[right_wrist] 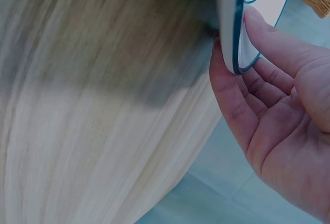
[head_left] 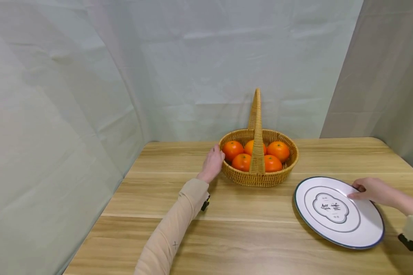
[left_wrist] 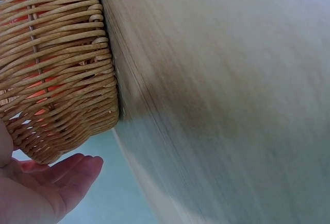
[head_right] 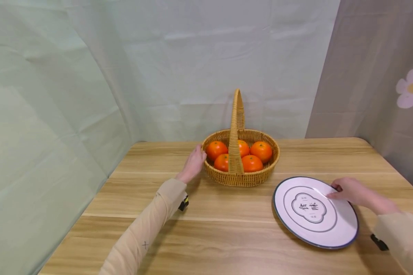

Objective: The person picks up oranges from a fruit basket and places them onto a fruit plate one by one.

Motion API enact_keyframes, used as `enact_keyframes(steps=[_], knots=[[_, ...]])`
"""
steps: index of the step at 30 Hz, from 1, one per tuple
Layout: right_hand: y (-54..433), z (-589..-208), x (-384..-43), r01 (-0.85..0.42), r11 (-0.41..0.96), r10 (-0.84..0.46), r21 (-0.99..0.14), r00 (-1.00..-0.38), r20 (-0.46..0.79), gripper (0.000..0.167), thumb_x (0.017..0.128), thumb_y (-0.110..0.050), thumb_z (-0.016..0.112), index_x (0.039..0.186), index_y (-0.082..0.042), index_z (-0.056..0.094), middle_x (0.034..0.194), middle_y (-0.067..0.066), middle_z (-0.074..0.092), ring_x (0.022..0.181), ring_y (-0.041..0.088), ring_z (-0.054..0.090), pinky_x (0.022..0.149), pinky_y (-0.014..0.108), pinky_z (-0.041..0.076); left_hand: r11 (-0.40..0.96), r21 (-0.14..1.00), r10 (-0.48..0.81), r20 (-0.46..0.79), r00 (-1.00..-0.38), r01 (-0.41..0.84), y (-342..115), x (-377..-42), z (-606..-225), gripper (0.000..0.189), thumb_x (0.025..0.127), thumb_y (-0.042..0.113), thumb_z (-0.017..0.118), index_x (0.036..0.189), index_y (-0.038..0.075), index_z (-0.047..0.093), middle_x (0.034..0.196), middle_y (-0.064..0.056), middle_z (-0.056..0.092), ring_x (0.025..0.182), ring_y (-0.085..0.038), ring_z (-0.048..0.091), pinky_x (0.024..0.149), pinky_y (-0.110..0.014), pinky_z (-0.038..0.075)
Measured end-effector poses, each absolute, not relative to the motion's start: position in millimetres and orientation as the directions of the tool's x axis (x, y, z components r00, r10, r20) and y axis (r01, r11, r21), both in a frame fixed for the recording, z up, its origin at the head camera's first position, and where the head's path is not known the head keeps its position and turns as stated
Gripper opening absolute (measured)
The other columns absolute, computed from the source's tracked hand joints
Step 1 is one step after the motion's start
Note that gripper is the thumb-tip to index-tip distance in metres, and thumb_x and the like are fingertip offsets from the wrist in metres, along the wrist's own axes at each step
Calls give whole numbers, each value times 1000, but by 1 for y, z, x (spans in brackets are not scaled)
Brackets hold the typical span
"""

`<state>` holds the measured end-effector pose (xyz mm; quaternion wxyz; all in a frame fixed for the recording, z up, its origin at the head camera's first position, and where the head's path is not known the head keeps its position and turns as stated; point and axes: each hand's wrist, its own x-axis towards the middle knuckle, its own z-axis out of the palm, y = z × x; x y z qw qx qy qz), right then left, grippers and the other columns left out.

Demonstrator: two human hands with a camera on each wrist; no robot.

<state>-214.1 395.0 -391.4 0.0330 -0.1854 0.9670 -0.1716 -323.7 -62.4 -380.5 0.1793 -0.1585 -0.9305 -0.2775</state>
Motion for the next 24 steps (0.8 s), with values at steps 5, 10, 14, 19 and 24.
enact_keyframes(steps=[5,10,14,19,24], knots=[[390,-391,-214,-345,871,-368,-350,-930,0,19,75,-15,72,73,-5,56,62,-7,44,55,6,37,47,24,33,786,480,196,405,-893,390,-63,-325,-381,26,94,8,42,115,-9,41,89,-21,50,82,-32,55,70,-41,46],[387,-391,-213,-348,877,-365,-332,-931,12,20,75,-15,73,71,-5,55,62,-6,44,55,6,37,47,24,33,783,478,207,403,-891,398,-63,-326,-382,27,95,7,41,115,-10,41,87,-20,50,80,-30,54,69,-39,46],[387,-391,-213,-352,882,-363,-313,-932,26,22,74,-14,74,70,-4,55,61,-6,43,54,8,36,47,25,32,780,484,207,399,-893,397,-63,-326,-382,26,95,7,42,114,-10,41,86,-19,50,79,-29,53,69,-39,45],[386,-392,-213,-355,881,-362,-313,-931,38,22,74,-13,74,70,-5,54,60,-6,41,54,7,35,47,24,30,778,494,202,390,-898,389,-63,-327,-383,26,95,8,41,114,-9,41,85,-17,49,77,-28,53,67,-38,45],[387,-392,-212,-360,877,-366,-318,-929,43,21,74,-13,74,70,-5,54,61,-6,41,54,7,34,47,24,30,776,503,196,382,-903,381,-64,-327,-383,26,95,9,41,114,-9,42,84,-16,49,75,-27,52,65,-38,45]])
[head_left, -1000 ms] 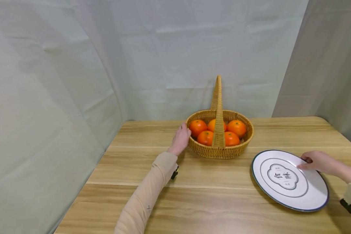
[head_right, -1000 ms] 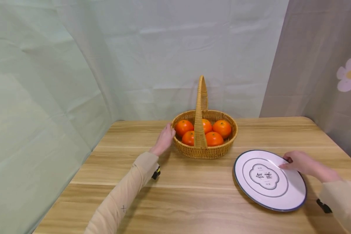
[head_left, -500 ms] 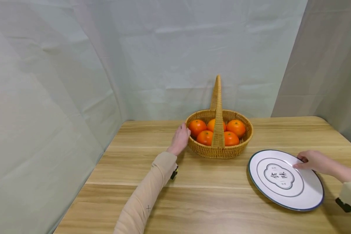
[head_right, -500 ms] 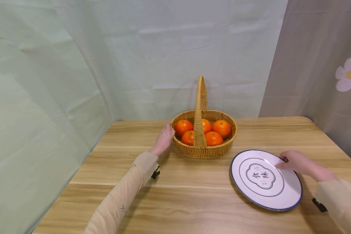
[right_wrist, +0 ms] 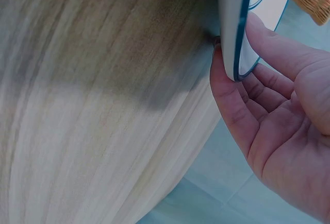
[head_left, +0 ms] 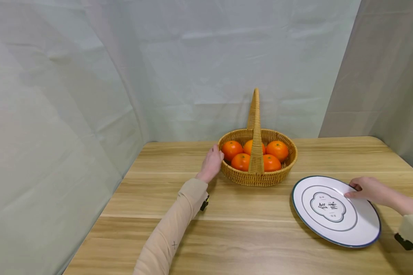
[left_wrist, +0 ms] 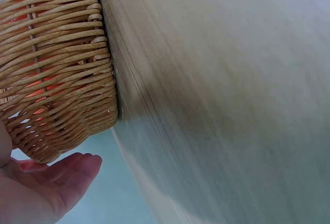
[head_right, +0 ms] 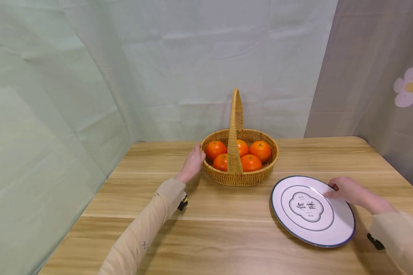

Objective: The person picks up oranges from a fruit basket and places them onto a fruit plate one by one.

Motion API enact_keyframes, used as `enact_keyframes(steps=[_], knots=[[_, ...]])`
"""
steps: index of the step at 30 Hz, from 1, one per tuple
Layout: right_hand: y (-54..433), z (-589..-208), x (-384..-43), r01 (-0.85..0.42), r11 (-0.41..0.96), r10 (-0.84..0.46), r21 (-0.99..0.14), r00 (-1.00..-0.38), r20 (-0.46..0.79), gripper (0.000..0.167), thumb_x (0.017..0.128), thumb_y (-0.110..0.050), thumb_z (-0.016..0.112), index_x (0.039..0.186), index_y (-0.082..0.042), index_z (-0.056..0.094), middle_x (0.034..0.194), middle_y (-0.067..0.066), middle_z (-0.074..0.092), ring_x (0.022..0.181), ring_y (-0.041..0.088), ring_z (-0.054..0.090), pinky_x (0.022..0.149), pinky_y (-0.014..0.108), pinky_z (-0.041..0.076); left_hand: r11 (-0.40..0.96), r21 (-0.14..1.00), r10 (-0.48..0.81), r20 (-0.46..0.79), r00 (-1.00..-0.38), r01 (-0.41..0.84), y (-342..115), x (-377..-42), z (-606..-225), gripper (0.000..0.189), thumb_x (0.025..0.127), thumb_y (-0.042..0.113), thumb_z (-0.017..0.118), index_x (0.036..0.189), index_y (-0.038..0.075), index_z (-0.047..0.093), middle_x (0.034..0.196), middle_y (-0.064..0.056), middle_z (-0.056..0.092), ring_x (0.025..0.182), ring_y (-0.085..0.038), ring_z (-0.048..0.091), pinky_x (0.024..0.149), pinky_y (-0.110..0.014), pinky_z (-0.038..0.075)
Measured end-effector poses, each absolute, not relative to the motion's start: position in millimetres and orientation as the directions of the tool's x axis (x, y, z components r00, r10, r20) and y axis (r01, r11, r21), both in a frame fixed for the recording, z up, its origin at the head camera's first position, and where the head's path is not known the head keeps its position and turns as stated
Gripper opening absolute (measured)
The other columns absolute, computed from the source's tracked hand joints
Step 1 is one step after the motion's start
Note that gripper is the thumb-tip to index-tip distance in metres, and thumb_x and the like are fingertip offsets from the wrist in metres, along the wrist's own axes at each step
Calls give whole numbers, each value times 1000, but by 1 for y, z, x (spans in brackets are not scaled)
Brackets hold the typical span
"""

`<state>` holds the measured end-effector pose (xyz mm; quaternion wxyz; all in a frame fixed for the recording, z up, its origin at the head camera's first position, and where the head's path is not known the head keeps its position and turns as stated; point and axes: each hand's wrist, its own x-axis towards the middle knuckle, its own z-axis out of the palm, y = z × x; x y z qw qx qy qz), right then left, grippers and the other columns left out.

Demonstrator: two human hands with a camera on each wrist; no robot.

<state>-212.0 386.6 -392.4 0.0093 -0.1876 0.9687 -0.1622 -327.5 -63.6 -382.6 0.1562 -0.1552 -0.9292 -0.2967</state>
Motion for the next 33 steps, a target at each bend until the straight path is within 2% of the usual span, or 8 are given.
enact_keyframes(steps=[4,10,14,24,33], knots=[[386,-392,-211,-358,877,-366,-320,-930,38,20,75,-12,73,71,-4,55,62,-6,42,55,7,35,47,24,31,771,511,192,382,-904,379,-63,-328,-382,28,94,9,41,115,-9,42,85,-17,50,77,-28,53,68,-38,45],[385,-390,-211,-333,881,-351,-337,-936,8,20,75,-13,72,73,-2,56,63,-5,45,56,9,37,48,25,33,753,560,164,347,-923,344,-62,-329,-383,34,93,10,41,122,-9,39,99,-22,52,88,-29,54,76,-39,44],[383,-390,-211,-327,880,-348,-344,-938,1,19,76,-14,72,72,-3,56,62,-5,44,55,9,37,47,24,33,730,598,149,333,-931,331,-62,-331,-383,36,93,10,42,124,-9,38,103,-22,52,88,-28,53,76,-38,44],[377,-390,-212,-335,873,-357,-354,-934,2,18,76,-14,71,73,-4,57,62,-6,44,55,8,37,48,24,33,663,666,128,349,-928,342,-63,-331,-385,30,92,9,44,118,-6,43,88,-13,49,76,-25,47,68,-35,41],[369,-393,-210,-384,856,-388,-346,-920,59,20,75,-13,73,70,-6,55,60,-7,40,52,5,34,45,23,30,624,703,125,342,-931,342,-64,-331,-386,31,92,9,45,120,-4,43,87,-11,48,74,-24,46,66,-34,40]])
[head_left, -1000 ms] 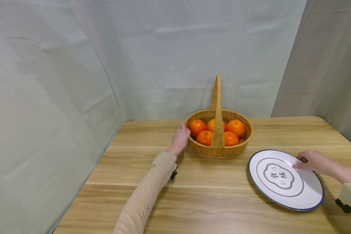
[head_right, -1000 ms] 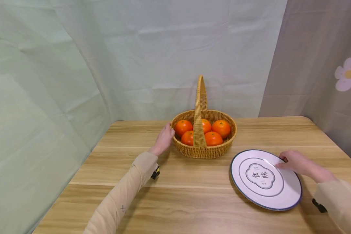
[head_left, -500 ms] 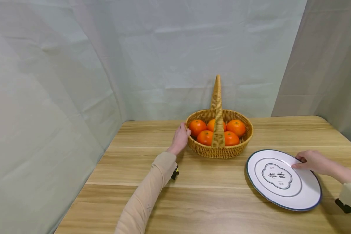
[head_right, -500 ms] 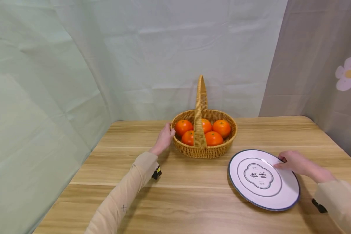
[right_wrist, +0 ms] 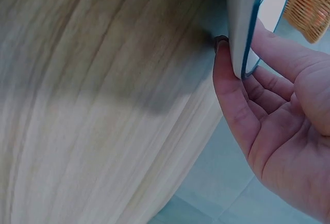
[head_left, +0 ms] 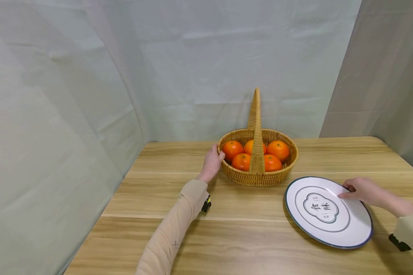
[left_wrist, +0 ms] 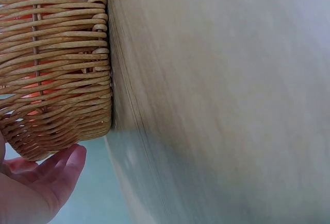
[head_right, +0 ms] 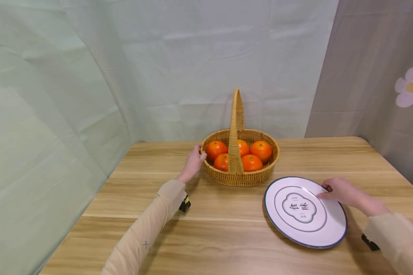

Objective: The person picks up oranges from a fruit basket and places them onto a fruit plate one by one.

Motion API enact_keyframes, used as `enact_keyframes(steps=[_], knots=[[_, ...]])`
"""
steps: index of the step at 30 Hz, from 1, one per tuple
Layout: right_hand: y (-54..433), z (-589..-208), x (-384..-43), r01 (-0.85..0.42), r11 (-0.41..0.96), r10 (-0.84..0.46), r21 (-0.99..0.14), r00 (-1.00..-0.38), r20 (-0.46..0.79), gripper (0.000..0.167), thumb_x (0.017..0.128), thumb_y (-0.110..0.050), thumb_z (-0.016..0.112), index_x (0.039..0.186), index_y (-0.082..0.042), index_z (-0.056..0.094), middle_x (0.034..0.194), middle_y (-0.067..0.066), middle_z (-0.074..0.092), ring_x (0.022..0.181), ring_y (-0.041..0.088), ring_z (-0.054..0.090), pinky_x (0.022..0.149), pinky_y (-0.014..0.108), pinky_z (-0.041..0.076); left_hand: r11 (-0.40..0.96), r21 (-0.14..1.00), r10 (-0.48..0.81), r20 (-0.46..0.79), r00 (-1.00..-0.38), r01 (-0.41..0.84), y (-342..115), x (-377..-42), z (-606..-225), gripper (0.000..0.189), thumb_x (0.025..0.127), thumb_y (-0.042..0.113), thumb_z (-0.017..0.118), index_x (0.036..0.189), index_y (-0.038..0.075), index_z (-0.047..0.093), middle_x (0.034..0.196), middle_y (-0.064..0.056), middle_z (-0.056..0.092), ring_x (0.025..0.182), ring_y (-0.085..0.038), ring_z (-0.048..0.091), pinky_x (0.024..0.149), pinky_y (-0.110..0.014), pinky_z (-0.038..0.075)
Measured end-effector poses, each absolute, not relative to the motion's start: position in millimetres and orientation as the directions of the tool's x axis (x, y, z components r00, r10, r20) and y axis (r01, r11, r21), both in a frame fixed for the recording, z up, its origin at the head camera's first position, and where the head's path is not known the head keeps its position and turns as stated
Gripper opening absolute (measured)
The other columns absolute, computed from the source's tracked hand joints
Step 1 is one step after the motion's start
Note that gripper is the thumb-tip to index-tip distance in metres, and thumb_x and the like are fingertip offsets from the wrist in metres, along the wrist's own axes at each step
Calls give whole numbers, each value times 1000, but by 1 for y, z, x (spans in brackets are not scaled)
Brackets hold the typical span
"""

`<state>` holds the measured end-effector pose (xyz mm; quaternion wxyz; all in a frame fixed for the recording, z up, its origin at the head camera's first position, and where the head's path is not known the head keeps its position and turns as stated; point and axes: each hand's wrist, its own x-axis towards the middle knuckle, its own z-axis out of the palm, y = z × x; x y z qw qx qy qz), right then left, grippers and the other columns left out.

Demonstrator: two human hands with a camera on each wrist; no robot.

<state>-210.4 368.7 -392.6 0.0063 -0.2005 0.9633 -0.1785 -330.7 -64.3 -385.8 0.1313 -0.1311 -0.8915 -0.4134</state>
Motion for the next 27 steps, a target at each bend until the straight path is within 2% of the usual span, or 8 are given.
enact_keyframes(steps=[8,17,27], knots=[[364,-395,-212,-385,847,-388,-366,-919,67,19,75,-11,72,72,-5,55,61,-6,42,53,5,34,46,23,30,605,715,124,350,-929,350,-66,-332,-388,33,90,8,47,119,-6,43,91,-13,51,75,-24,47,67,-33,41],[356,-394,-211,-366,844,-381,-391,-924,43,18,76,-11,72,74,-2,57,63,-5,45,55,8,37,47,24,32,560,759,89,344,-935,332,-65,-332,-388,36,88,8,48,121,-6,44,100,-16,54,85,-24,51,74,-34,44],[351,-397,-211,-358,850,-370,-385,-928,46,19,76,-13,72,73,-3,56,63,-4,43,56,10,37,47,24,32,526,782,67,352,-934,333,-64,-332,-391,35,87,7,49,120,-5,45,100,-16,54,85,-24,52,74,-34,44]])
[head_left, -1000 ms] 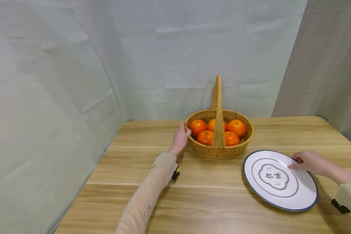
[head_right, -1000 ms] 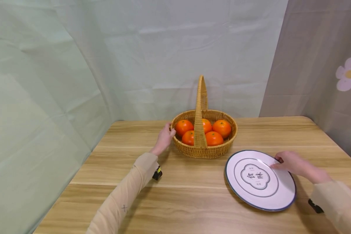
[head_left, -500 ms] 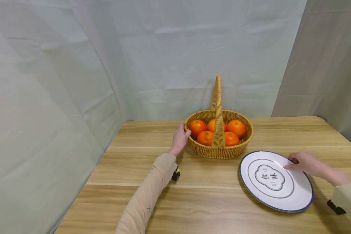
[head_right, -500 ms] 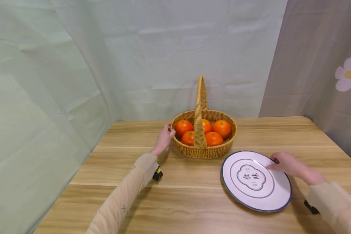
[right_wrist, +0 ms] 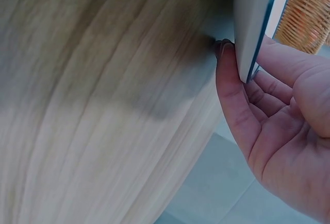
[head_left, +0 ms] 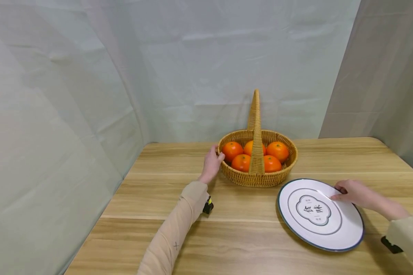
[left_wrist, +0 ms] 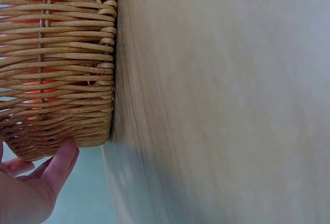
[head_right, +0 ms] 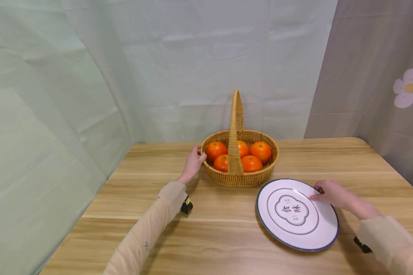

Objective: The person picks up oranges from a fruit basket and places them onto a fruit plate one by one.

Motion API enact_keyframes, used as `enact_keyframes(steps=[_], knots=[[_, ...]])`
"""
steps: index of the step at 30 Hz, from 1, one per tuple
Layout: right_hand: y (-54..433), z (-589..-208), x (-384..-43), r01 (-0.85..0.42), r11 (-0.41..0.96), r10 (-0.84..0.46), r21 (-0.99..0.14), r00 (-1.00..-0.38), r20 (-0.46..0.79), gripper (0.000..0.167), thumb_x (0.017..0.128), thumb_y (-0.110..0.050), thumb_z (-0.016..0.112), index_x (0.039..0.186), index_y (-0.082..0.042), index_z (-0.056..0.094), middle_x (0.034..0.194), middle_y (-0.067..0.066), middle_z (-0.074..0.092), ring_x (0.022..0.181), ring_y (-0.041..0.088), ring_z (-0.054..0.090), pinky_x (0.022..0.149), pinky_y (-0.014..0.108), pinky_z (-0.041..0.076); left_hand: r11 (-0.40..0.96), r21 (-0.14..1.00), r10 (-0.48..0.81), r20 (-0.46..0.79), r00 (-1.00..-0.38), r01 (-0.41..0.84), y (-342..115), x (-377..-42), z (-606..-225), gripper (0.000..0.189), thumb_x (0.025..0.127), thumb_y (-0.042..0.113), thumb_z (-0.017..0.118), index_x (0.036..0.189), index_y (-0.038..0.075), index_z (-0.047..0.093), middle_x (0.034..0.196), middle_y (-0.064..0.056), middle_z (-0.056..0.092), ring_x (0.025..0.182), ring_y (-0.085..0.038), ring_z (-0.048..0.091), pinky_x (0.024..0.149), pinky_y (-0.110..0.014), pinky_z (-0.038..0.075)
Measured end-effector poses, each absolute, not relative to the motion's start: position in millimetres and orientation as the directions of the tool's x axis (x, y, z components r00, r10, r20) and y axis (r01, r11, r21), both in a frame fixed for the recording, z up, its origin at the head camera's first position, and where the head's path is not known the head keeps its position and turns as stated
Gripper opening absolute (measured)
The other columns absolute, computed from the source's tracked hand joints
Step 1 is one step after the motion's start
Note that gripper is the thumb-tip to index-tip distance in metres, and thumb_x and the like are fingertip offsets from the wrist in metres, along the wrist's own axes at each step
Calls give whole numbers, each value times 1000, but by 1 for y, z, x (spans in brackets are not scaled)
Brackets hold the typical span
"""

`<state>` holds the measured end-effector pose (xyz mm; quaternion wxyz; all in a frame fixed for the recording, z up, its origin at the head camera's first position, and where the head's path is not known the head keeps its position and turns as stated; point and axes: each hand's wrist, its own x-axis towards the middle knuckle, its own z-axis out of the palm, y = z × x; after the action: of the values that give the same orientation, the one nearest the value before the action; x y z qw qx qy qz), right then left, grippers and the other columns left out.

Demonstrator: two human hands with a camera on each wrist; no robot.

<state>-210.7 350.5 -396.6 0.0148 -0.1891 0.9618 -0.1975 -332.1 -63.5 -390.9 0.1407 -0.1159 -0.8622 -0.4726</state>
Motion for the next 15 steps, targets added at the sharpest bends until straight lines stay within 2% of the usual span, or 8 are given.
enact_keyframes(steps=[15], knots=[[342,-394,-209,-377,833,-389,-405,-919,56,19,76,-12,72,72,-4,55,62,-5,43,55,8,37,46,24,32,493,807,77,329,-941,323,-64,-330,-391,37,89,8,47,124,-5,42,102,-16,54,85,-24,52,72,-34,46]])
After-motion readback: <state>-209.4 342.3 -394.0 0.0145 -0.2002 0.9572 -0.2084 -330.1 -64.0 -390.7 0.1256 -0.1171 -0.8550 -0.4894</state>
